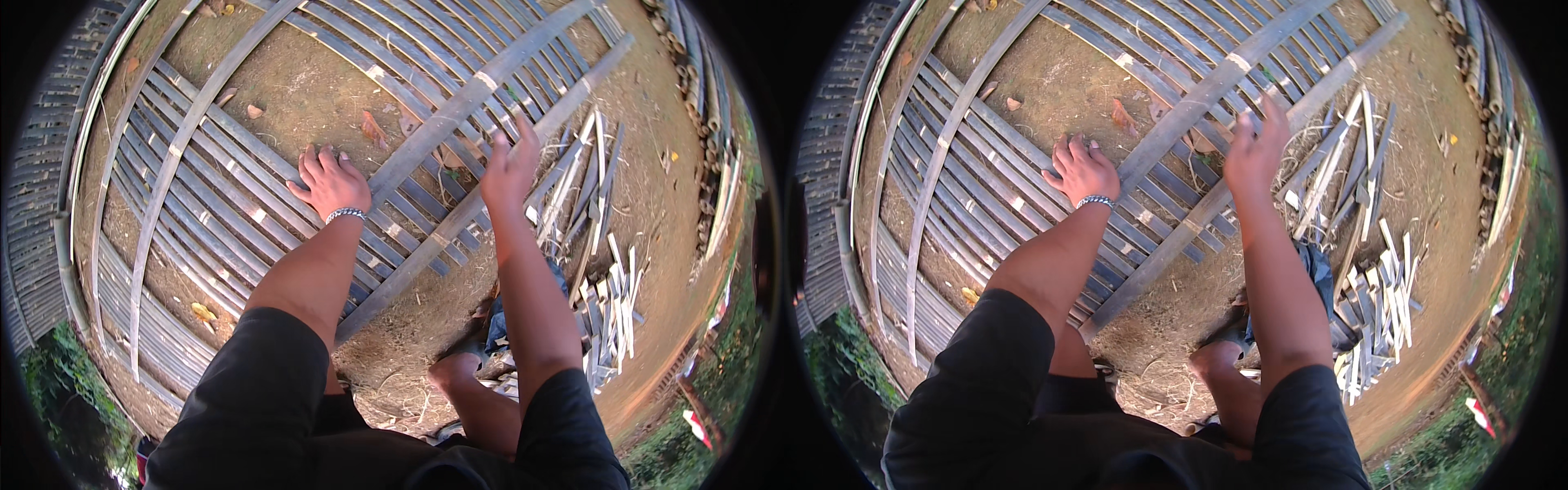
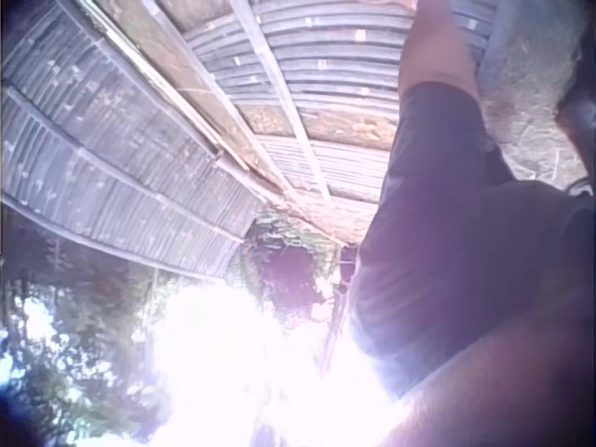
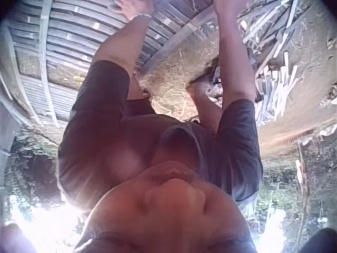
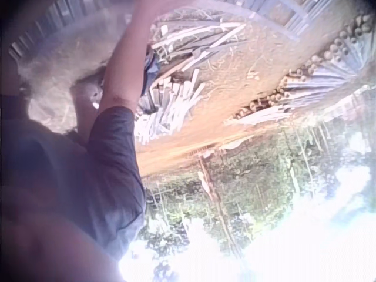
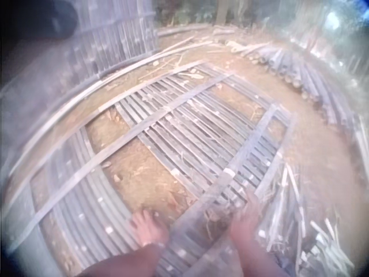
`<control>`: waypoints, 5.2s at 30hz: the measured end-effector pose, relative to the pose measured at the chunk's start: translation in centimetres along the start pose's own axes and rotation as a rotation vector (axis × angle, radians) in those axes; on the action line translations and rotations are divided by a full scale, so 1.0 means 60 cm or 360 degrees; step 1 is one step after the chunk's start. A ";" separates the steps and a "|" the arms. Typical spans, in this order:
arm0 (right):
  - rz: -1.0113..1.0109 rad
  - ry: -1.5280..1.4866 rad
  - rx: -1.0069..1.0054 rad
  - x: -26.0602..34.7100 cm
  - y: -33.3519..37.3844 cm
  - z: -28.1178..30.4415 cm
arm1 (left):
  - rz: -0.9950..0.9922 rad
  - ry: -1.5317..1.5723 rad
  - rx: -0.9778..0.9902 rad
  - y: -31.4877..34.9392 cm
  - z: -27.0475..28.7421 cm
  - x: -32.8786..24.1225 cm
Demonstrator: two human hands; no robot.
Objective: The person is assembling a bamboo fence by positioning bamboo slats onto a wooden frame and hammering nails by hand to secure them.
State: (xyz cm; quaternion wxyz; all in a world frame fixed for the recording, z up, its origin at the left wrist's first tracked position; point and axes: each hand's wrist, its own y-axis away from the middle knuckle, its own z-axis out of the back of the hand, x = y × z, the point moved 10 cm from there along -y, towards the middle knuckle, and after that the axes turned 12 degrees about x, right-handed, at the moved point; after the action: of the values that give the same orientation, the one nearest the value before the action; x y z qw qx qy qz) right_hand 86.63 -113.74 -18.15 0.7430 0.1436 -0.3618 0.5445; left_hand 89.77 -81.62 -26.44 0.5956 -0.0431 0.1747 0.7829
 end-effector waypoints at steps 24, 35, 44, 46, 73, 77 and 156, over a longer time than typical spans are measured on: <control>-0.0359 0.0612 0.0888 0.038 0.601 -0.018 | -0.0090 0.0217 -0.0179 0.009 -0.005 0.003; -0.0381 0.0694 0.0984 0.049 0.617 0.000 | -0.0561 0.0629 -0.0284 0.010 0.039 0.055; -0.0519 0.0436 0.1120 0.086 0.623 -0.016 | 0.0264 0.2363 0.2893 0.415 0.017 0.496; -0.0501 0.0358 0.1134 0.082 0.633 -0.012 | 0.0864 0.2396 0.2574 0.499 -0.003 0.638; -0.0167 0.1151 0.2171 0.057 0.472 0.256 | 0.0684 0.2473 0.1621 0.497 0.083 0.629; -0.0602 0.0986 0.1841 -0.057 0.566 0.408 | 0.0923 0.2397 0.1649 0.448 0.153 0.647; -0.0632 0.1417 0.0760 -0.418 0.135 0.355 | -0.0628 -0.0453 0.1110 0.467 -0.030 0.145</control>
State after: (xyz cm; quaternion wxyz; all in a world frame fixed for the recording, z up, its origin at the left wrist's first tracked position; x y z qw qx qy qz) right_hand 67.45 -141.42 -22.18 0.8597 0.1293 0.1559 0.4690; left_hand 60.49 -80.67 -24.29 0.7312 0.2368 0.3335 0.5460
